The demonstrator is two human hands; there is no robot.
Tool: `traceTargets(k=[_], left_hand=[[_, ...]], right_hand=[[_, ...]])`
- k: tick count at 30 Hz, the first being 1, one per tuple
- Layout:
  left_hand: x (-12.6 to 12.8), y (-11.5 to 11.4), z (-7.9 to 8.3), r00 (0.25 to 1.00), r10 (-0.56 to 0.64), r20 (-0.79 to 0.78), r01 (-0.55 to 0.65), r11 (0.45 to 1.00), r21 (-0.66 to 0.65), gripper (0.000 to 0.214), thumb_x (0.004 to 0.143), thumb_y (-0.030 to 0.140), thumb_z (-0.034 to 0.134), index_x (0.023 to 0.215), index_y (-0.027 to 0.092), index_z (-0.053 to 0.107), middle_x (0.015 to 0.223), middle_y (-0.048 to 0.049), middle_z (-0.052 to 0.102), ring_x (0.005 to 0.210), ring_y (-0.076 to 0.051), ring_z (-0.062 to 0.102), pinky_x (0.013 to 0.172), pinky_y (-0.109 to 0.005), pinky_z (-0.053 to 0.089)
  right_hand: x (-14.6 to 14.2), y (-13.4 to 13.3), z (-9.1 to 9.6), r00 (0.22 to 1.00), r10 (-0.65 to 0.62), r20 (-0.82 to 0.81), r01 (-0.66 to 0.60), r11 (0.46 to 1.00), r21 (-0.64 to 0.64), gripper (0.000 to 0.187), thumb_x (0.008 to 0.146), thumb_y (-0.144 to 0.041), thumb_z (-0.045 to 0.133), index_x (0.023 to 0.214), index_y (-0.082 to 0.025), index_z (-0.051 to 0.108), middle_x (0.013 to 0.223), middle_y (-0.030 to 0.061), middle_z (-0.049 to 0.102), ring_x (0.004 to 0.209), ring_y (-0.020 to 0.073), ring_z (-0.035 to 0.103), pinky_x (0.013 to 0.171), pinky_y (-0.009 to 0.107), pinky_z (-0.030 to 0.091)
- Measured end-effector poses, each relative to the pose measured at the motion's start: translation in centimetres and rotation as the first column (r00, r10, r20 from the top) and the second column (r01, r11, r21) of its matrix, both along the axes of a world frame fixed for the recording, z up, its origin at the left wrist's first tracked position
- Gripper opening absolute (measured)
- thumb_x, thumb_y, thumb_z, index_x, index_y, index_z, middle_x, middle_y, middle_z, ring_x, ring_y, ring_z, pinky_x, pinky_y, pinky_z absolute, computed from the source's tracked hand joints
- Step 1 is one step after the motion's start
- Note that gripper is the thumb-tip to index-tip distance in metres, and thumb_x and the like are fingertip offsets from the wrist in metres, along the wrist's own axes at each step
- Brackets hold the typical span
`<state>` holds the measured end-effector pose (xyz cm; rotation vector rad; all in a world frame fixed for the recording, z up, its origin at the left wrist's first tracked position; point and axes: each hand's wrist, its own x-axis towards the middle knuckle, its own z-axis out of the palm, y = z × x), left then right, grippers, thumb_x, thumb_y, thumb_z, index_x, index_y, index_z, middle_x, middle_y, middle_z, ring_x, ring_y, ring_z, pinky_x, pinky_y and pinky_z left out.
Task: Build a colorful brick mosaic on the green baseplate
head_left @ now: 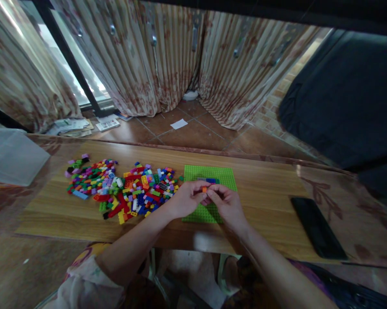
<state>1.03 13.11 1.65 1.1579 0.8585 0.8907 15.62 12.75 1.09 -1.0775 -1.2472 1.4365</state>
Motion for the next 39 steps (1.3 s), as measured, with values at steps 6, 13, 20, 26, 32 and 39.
traceTargets(k=[6, 13, 20, 26, 32, 39], left_hand=[[0.3, -0.1, -0.5, 0.997, 0.018, 0.080, -0.010, 0.996, -0.093, 0.025, 0.077, 0.022, 0.065, 0.100, 0.011, 0.066, 0.077, -0.0019, 0.067, 0.067, -0.011, 0.061, 0.070, -0.025, 0.050], [0.0, 0.1, -0.5, 1.000, 0.016, 0.012, -0.017, 1.000, 0.018, 0.022, 0.081, 0.022, 0.061, 0.100, 0.012, 0.062, 0.078, -0.0021, 0.065, 0.069, -0.012, 0.063, 0.070, -0.025, 0.051], [-0.3, 0.0, -0.3, 0.994, -0.044, -0.101, 0.053, 0.995, 0.086, 0.027, 0.085, 0.019, 0.056, 0.112, 0.016, 0.053, 0.077, -0.0004, 0.064, 0.067, -0.012, 0.064, 0.067, -0.026, 0.052], [-0.1, 0.1, -0.2, 1.000, 0.012, 0.018, -0.013, 1.000, 0.020, 0.015, 0.081, 0.018, 0.061, 0.096, 0.013, 0.060, 0.077, -0.0014, 0.066, 0.067, -0.011, 0.064, 0.069, -0.026, 0.052], [-0.7, 0.3, 0.7, 0.982, 0.082, 0.169, -0.063, 0.992, -0.112, 0.021, 0.076, 0.018, 0.067, 0.094, 0.012, 0.061, 0.079, -0.0031, 0.069, 0.070, -0.013, 0.067, 0.074, -0.028, 0.053], [-0.5, 0.4, 0.5, 0.985, 0.152, 0.079, -0.133, 0.968, -0.212, 0.018, 0.077, 0.008, 0.059, 0.094, 0.012, 0.061, 0.071, 0.0004, 0.067, 0.060, -0.008, 0.063, 0.066, -0.023, 0.052]], right_hand=[[0.1, 0.0, 0.0, 1.000, 0.009, -0.018, -0.010, 0.998, -0.059, 0.027, 0.071, -0.042, 0.072, 0.068, -0.017, 0.062, 0.061, -0.0019, 0.058, 0.056, 0.0102, 0.053, 0.055, 0.024, 0.047], [0.9, 0.6, 0.4, 0.994, 0.050, 0.099, -0.049, 0.999, -0.020, 0.026, 0.072, -0.043, 0.070, 0.076, -0.017, 0.067, 0.071, 0.0016, 0.066, 0.063, 0.0132, 0.059, 0.064, 0.028, 0.051], [1.4, 0.8, 0.9, 0.973, 0.091, 0.210, -0.097, 0.995, 0.015, 0.024, 0.071, -0.042, 0.071, 0.070, -0.018, 0.068, 0.065, 0.0007, 0.066, 0.061, 0.0131, 0.058, 0.062, 0.027, 0.048], [1.3, 0.8, 0.5, 0.980, 0.030, 0.197, -0.029, 1.000, -0.006, 0.031, 0.071, -0.047, 0.071, 0.069, -0.017, 0.065, 0.063, 0.0009, 0.063, 0.058, 0.0128, 0.056, 0.058, 0.027, 0.048], [1.5, 0.9, 1.2, 0.999, -0.040, 0.016, 0.042, 0.990, -0.134, 0.031, 0.065, -0.047, 0.077, 0.072, -0.018, 0.068, 0.062, -0.0003, 0.063, 0.053, 0.0105, 0.053, 0.055, 0.026, 0.048], [4.4, 2.5, 1.9, 0.963, -0.067, 0.262, 0.058, 0.997, 0.044, 0.026, 0.065, -0.042, 0.077, 0.073, -0.018, 0.070, 0.059, -0.0010, 0.063, 0.055, 0.0114, 0.055, 0.056, 0.026, 0.047]])
